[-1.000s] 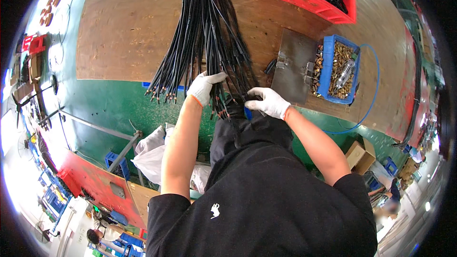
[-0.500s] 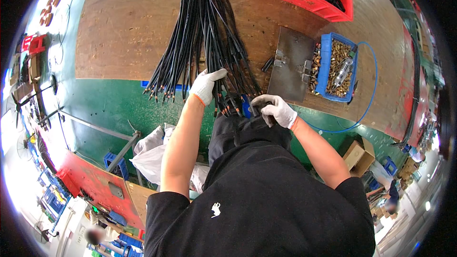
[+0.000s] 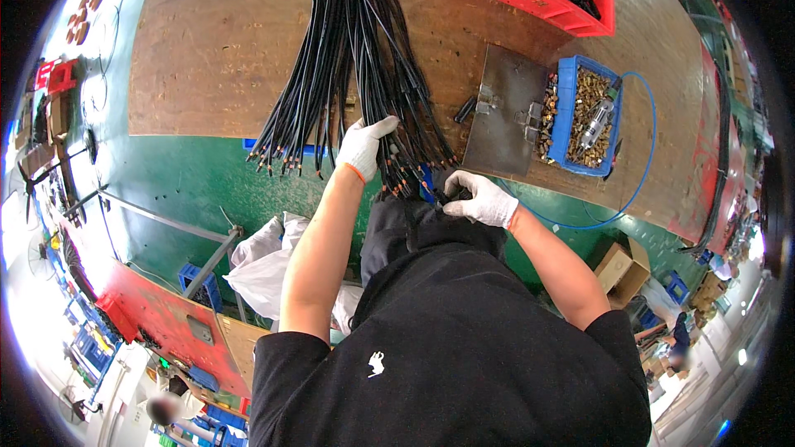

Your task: Assemble black cables by sliding plastic sleeves onto wires and attaching connector pins.

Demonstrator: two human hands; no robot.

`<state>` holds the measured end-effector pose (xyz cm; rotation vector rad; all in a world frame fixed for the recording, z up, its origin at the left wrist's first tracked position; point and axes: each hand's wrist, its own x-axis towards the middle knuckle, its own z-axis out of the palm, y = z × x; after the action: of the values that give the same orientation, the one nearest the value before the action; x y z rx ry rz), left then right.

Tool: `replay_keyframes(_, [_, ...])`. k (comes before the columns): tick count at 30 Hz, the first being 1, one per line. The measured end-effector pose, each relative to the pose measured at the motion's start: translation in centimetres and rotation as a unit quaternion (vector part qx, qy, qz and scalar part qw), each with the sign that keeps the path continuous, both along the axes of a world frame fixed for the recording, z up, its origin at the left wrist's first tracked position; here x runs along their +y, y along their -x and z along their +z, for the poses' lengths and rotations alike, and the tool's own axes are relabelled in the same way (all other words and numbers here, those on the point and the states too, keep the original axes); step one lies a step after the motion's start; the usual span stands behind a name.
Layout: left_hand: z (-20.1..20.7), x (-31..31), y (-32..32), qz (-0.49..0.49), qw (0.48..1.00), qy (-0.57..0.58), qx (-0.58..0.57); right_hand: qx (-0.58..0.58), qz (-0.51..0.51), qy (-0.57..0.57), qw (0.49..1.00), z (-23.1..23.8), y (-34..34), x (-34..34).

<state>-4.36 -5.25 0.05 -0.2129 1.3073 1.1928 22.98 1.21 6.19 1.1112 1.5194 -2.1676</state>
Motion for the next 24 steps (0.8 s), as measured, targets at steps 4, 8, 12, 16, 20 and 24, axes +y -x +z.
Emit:
replay_keyframes(4, [0.0, 0.1, -0.2, -0.008, 1.0, 0.008, 0.011, 0.002, 0.013, 0.004, 1.0, 0.5, 0.1, 0.0])
replay_keyframes(8, [-0.1, 0.0, -0.4, 0.006, 1.0, 0.001, 0.01, 0.013, 0.0, -0.008, 1.0, 1.1, 0.6, 0.1])
replay_keyframes(12, [0.4, 0.3, -0.4, -0.014, 1.0, 0.012, 0.009, -0.092, -0.057, 0.042, 0.993, 1.3, 1.7, 0.0])
replay_keyframes(16, [0.0, 0.3, -0.4, -0.005, 1.0, 0.015, 0.019, -0.061, -0.034, -0.035, 0.997, -0.4, 3.1, -1.1])
replay_keyframes(20, [0.1, 0.0, 0.1, -0.011, 0.999, 0.021, 0.026, -0.045, -0.051, 0.047, 0.997, -0.3, 4.1, -1.7])
replay_keyframes(24, [1.1, 0.3, 0.0, -0.061, 0.997, 0.018, 0.049, -0.045, -0.104, -0.019, 0.993, -2.3, 5.2, -1.7])
